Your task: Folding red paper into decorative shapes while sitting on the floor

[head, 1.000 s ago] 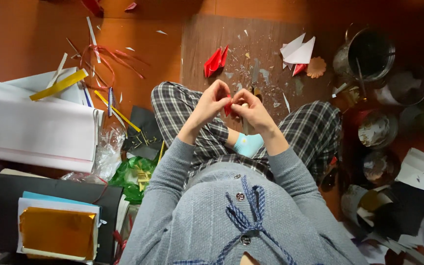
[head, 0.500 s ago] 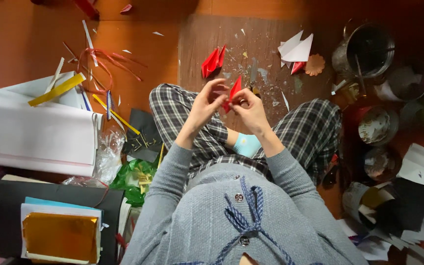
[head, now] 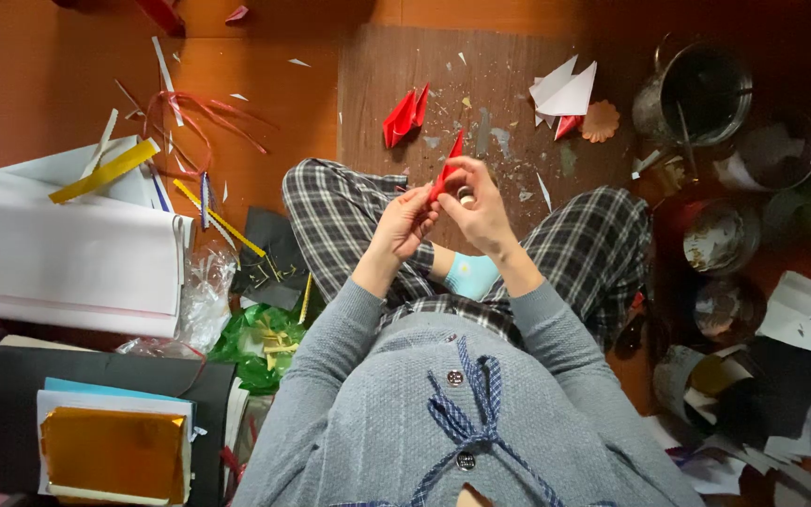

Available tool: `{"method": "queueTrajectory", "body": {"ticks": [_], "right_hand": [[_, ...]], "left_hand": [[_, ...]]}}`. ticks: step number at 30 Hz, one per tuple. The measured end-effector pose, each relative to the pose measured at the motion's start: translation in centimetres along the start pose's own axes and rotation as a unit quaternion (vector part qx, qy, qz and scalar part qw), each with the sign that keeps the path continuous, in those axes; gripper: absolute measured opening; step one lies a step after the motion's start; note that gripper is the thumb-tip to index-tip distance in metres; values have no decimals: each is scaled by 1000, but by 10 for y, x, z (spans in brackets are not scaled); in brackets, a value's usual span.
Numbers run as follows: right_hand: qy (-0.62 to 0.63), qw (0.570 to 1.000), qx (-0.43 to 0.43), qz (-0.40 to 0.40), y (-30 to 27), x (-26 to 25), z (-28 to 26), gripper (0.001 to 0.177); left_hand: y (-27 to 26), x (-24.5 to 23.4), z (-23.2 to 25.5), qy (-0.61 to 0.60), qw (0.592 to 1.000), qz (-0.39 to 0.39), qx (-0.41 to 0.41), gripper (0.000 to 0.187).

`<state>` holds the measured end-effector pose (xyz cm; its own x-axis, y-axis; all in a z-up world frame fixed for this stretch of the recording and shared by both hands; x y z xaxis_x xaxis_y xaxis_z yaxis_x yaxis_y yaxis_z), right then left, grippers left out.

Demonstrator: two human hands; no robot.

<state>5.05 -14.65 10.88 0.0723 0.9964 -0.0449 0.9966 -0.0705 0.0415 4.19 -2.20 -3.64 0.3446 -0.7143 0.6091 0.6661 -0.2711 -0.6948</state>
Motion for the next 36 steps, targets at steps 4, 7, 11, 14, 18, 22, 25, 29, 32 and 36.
{"method": "queueTrajectory", "body": {"ticks": [4, 7, 11, 14, 18, 22, 25, 29, 32, 36], "right_hand": [[179, 983, 22, 32, 18, -29, 7, 52], [367, 891, 227, 142, 1, -38, 64, 35], [222, 926, 302, 44, -26, -13, 73, 44], [196, 954, 227, 7, -22, -13, 72, 50], [141, 968, 206, 11, -13, -21, 60, 37], [34, 971, 237, -21, -13, -16, 59, 40], [-9, 969, 246, -26, -15, -8, 57, 39], [21, 955, 292, -39, -22, 5, 62, 25], [48, 951, 305, -22, -23, 3, 78, 24], [52, 946, 319, 8, -27, -6, 95, 30]], "left_hand": [[1, -5, 7, 11, 999, 32, 34, 15], [-5, -5, 17, 52, 993, 45, 96, 20], [-15, 5, 35, 145, 970, 63, 186, 25], [-23, 10, 43, 196, 950, 63, 236, 26], [-39, 24, 54, 264, 911, 67, 309, 15], [-47, 24, 57, 375, 838, 59, 391, 10], [-47, 19, 47, 518, 711, 18, 476, 13], [-37, 4, 34, 580, 633, -25, 512, 22], [-27, -2, 25, 614, 584, -72, 526, 30], [-50, 22, 25, 658, 515, -114, 537, 35]]}}
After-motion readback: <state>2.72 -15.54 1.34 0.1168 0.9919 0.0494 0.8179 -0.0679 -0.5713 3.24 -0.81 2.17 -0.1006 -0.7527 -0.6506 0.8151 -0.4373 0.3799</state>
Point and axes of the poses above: each hand's wrist, its own y-axis towards the middle knuckle, its own x-axis out of the palm, z = x × y, the point moved 6 cm from there along y, towards the middle knuckle, and after that the axes turned 7 degrees about z, right-handed, at the moved point
